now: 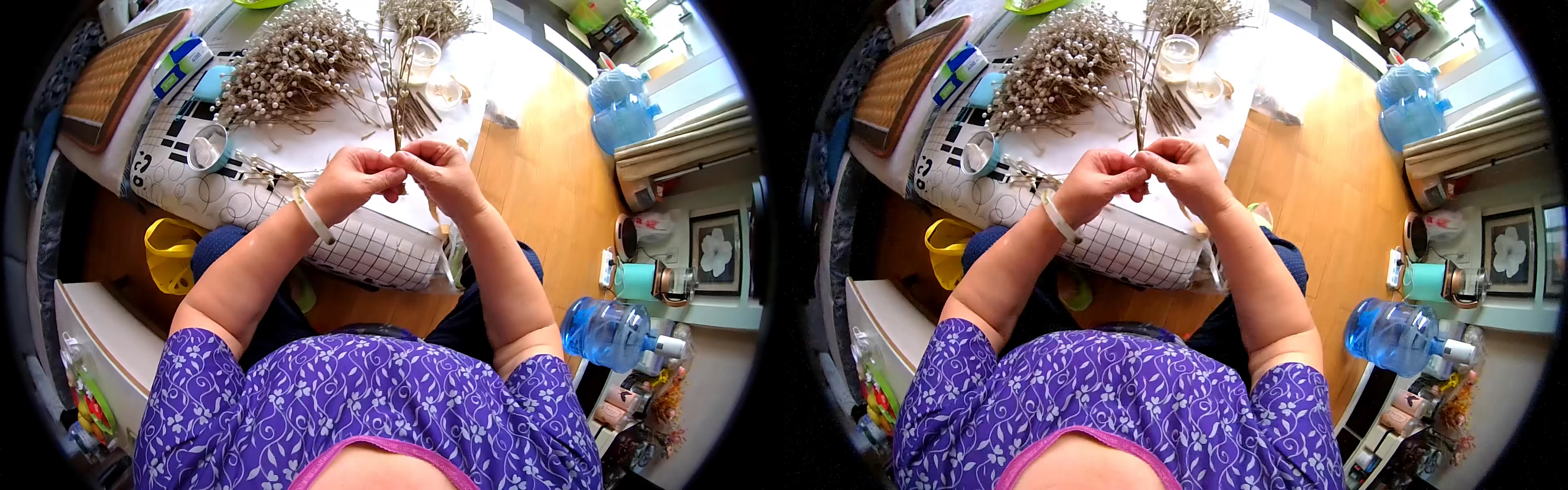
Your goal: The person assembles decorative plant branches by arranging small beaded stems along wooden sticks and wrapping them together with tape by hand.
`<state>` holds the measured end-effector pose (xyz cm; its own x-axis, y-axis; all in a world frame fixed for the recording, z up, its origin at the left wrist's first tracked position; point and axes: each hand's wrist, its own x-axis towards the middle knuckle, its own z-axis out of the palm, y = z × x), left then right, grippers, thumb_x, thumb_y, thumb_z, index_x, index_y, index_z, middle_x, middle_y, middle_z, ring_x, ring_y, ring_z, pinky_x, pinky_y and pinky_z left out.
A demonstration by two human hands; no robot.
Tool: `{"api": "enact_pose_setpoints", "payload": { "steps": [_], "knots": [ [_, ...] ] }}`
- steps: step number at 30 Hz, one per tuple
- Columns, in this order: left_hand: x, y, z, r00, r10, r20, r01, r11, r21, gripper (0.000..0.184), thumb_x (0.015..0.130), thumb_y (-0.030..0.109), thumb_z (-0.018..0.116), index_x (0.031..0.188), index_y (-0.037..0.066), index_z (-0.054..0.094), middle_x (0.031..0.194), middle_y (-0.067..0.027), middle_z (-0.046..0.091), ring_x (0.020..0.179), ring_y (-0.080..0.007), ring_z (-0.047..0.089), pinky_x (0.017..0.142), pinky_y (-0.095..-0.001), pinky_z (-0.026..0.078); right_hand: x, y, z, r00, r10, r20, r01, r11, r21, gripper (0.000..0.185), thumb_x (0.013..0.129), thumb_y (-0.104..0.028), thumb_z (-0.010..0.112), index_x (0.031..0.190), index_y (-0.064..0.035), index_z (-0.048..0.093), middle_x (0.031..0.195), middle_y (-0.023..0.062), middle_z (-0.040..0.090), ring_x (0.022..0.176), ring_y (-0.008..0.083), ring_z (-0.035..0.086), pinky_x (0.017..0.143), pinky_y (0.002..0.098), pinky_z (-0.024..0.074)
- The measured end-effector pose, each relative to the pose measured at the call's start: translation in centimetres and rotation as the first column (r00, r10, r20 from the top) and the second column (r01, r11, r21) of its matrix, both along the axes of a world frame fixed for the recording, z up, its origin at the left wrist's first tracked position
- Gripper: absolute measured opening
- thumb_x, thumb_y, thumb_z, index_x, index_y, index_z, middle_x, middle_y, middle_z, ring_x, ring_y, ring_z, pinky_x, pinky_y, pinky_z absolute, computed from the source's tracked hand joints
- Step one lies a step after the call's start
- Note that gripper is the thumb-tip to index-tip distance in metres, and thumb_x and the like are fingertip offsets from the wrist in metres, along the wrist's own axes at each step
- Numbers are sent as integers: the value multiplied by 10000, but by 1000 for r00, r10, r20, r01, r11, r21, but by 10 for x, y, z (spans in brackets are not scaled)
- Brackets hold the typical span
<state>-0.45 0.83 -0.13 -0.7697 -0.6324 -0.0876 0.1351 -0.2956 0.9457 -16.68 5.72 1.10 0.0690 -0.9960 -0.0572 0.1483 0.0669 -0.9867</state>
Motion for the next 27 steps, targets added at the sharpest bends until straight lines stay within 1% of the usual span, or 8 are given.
{"api": "enact_pose_setpoints", "payload": {
  "steps": [6,11,13,18,19,23,25,27],
  "knots": [
    [6,-9,13,996,82,-33,-83,996,-23,135,784,108,625,806,-25,625,691,-71,618,598,-104,567,563,-219,467,-10,-13,-9,966,-214,-147,206,976,-69,137,802,-122,607,841,8,627,669,2,580,559,53,467,515,183,380],
    [14,-19,18,981,178,-75,-183,982,-57,108,783,86,621,777,-22,613,681,-84,616,584,-113,570,572,-224,468,-73,-60,-37,542,-611,-577,499,787,-364,131,752,-143,625,792,-19,645,612,58,612,553,98,560,509,233,434],
    [16,-25,18,979,182,-88,-188,980,-71,115,784,90,621,782,-25,612,683,-85,617,588,-114,574,570,-225,471,-69,-76,-8,291,-508,-811,440,824,-357,186,764,-223,588,797,-50,650,690,108,634,636,239,608,620,323,468],
    [18,-30,19,953,282,-108,-288,956,-47,126,791,102,616,789,-24,612,682,-78,616,591,-106,572,565,-217,470,-77,-127,-12,34,-123,-992,302,947,-107,236,734,-272,574,831,-73,655,862,143,626,830,290,592,770,349,454],
    [18,-31,19,948,304,-96,-310,949,-52,129,794,104,614,789,-24,612,682,-77,616,591,-103,571,563,-214,469,-78,-134,-18,20,-188,-982,295,939,-174,192,677,-237,628,742,-57,645,745,142,629,716,266,602,702,339,467],
    [20,-30,19,939,337,-71,-342,937,-68,153,801,112,601,778,-40,611,682,-83,616,584,-102,571,553,-211,471,-83,-140,-24,-24,-102,-995,304,947,-104,207,659,-247,619,734,-56,641,740,143,628,711,267,604,700,340,468],
    [18,-31,19,934,350,-78,-354,934,-55,156,800,113,602,782,-42,610,679,-81,614,585,-104,572,555,-210,474,-82,-137,-13,-17,-22,-1000,305,952,-26,225,701,-234,580,840,-74,656,896,147,622,848,288,594,771,356,459],
    [18,-33,18,919,386,-76,-390,920,-44,155,801,111,599,785,-44,609,672,-79,611,588,-104,573,555,-213,478,-80,-133,2,-27,-48,-998,276,960,-54,216,708,-228,582,838,-71,655,875,142,626,829,285,597,766,355,460]
  ]
}}
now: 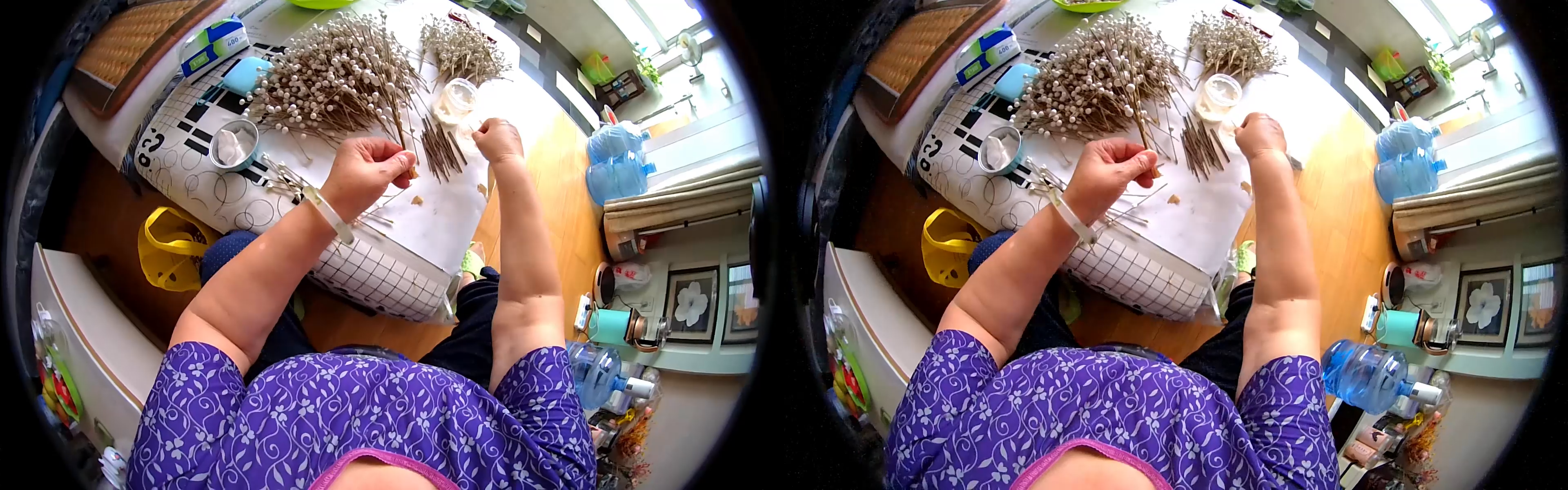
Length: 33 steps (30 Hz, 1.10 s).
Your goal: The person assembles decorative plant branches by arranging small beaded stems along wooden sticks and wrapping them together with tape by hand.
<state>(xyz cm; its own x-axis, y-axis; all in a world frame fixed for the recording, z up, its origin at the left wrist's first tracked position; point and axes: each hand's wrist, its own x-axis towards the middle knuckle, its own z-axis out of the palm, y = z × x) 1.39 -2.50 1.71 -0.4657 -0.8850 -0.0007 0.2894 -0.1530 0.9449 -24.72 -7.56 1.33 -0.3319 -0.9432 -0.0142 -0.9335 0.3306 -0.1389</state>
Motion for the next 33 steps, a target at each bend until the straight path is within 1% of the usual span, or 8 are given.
{"api": "enact_pose_setpoints", "payload": {
  "steps": [3,4,5,7,8,9,10,33],
  "knots": [
    [0,1,-2,1000,11,3,-11,1000,9,153,798,98,599,754,-49,597,675,-85,609,583,-108,574,545,-218,483,12,39,14,987,86,133,-74,993,-94,192,725,-224,590,822,-72,658,814,132,631,765,266,604,739,350,465],
    [-2,-2,-4,1000,17,2,-17,1000,12,153,796,92,599,741,-50,593,676,-88,608,577,-109,574,540,-218,484,15,52,14,933,163,320,-112,979,-172,178,745,-205,610,818,-49,653,787,123,641,706,238,611,691,333,475],
    [-3,-3,-7,1000,13,-10,-13,1000,7,142,791,108,615,763,-29,594,679,-84,614,570,-104,572,539,-214,473,25,70,10,776,229,588,-84,961,-264,140,758,-143,631,821,-18,643,714,86,643,621,158,585,602,273,469],
    [-5,-2,-5,1000,21,-9,-21,1000,14,139,791,103,613,766,-32,591,679,-84,613,571,-104,572,540,-214,473,64,108,22,598,355,719,-63,915,-399,84,774,-71,626,797,10,622,643,14,606,571,56,506,499,208,407],
    [-5,0,-5,1000,26,-6,-26,1000,17,137,791,98,612,769,-35,588,680,-84,612,571,-104,571,540,-213,473,80,125,31,623,369,690,-109,914,-391,48,766,-49,618,781,-3,614,639,40,599,551,92,518,496,231,409],
    [-5,1,-7,1000,10,22,-11,999,31,141,790,98,610,769,-38,584,680,-80,610,575,-106,571,544,-213,474,100,140,29,689,530,494,-220,802,-555,31,748,-25,611,779,-21,611,632,85,579,535,162,535,504,260,418],
    [-8,1,-6,1000,9,18,-9,1000,24,141,790,98,610,769,-38,584,680,-80,610,575,-106,571,544,-213,474,105,142,33,709,548,443,-250,783,-569,38,737,-30,608,776,-28,610,654,119,564,551,233,544,517,285,427],
    [-11,2,-11,999,-38,24,37,999,13,151,811,106,585,802,-45,576,693,-82,605,592,-108,572,556,-223,481,106,131,20,754,538,377,-304,794,-526,30,756,-48,571,750,-23,585,652,139,570,598,280,563,546,333,438]
  ]
}}
